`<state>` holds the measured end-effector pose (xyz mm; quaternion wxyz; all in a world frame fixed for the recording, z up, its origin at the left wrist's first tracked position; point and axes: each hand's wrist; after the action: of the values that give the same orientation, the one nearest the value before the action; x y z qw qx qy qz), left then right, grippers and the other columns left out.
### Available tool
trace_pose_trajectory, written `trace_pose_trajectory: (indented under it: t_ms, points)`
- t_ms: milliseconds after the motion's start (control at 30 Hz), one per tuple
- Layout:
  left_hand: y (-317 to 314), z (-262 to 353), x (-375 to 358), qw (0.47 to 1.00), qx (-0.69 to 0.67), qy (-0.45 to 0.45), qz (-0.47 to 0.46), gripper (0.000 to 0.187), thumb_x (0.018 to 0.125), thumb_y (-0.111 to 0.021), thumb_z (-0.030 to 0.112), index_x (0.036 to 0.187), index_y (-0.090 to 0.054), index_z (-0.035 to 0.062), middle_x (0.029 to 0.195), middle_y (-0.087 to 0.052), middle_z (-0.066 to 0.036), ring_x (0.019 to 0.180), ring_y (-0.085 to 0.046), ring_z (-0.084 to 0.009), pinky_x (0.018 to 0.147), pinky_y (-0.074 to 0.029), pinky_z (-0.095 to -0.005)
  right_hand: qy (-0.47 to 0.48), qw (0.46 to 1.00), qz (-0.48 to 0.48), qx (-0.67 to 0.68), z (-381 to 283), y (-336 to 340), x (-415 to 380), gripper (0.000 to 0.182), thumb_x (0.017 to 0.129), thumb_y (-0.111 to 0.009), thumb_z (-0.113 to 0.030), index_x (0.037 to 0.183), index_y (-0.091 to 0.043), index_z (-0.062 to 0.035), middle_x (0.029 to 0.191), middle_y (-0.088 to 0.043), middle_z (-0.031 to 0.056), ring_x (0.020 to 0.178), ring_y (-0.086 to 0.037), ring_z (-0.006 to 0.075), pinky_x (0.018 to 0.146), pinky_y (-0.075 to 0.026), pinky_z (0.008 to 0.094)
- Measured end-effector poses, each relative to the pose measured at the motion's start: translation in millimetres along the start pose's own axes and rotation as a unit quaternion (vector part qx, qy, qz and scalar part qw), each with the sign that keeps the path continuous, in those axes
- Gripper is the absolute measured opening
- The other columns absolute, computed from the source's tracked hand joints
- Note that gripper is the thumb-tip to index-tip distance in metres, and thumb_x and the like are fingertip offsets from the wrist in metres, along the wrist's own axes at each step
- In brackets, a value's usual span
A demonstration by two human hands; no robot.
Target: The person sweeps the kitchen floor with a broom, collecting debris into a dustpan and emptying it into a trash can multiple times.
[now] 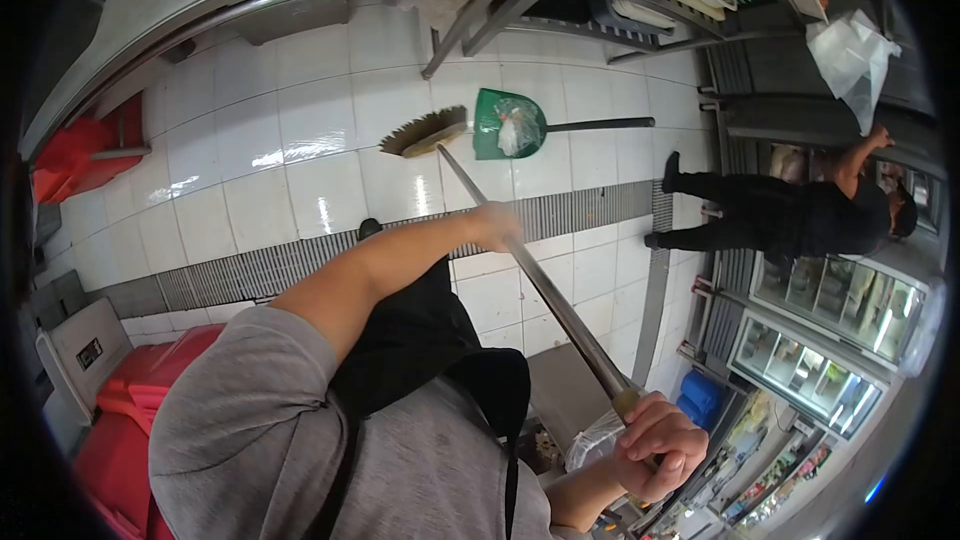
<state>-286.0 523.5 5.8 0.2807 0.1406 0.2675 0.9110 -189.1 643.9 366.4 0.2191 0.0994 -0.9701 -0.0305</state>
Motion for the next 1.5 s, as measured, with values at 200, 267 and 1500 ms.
trace_pose_trajectory:
  t_ms: [200, 267, 1500]
  points:
    - [2, 55, 39, 0.997, -0.06, -0.039, 0.005, 0.015, 0.062, -0.056, 0.023, 0.061, -0.058, 0.0075, 0.063, -0.057, -0.014, 0.065, -0.056, -0.0329, 0.058, -0.044, -0.0421, 0.097, 0.99, -0.073, -0.071, -41, 24, 7, 0.025, 0.083, -0.048, -0.023, 0.065, -0.046, -0.005, 0.043, -0.045, 0.0001, 0.036, -0.044, 0.0098, 0.037, -0.036, 0.0235]
    - [23, 92, 22, 0.993, -0.112, -0.019, 0.04, 0.015, 0.064, -0.056, 0.02, 0.059, -0.054, 0.0055, 0.058, -0.053, -0.015, 0.06, -0.054, -0.0349, 0.056, -0.042, -0.0435, 0.138, 0.987, -0.086, -0.008, -65, 25, 12, 0.022, 0.081, -0.051, -0.022, 0.065, -0.045, -0.0075, 0.043, -0.045, -0.0023, 0.034, -0.042, 0.0069, 0.038, -0.036, 0.0189]
    - [-41, 64, 126, 0.985, -0.096, 0.136, 0.045, 0.017, 0.058, -0.059, 0.023, 0.055, -0.055, 0.0063, 0.055, -0.053, -0.015, 0.059, -0.054, -0.0333, 0.054, -0.042, -0.0433, 0.008, 0.982, -0.088, 0.167, 69, 237, 129, 0.014, 0.084, -0.045, -0.019, 0.078, -0.042, -0.0067, 0.039, -0.039, -0.0015, 0.031, -0.038, 0.0071, 0.038, -0.034, 0.0173]
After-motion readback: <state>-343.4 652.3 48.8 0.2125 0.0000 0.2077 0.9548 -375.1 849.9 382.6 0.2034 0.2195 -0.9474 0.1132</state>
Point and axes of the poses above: each hand's wrist, its own x-axis towards the middle knuckle, its own y-axis out of the back of the hand, z = x × y
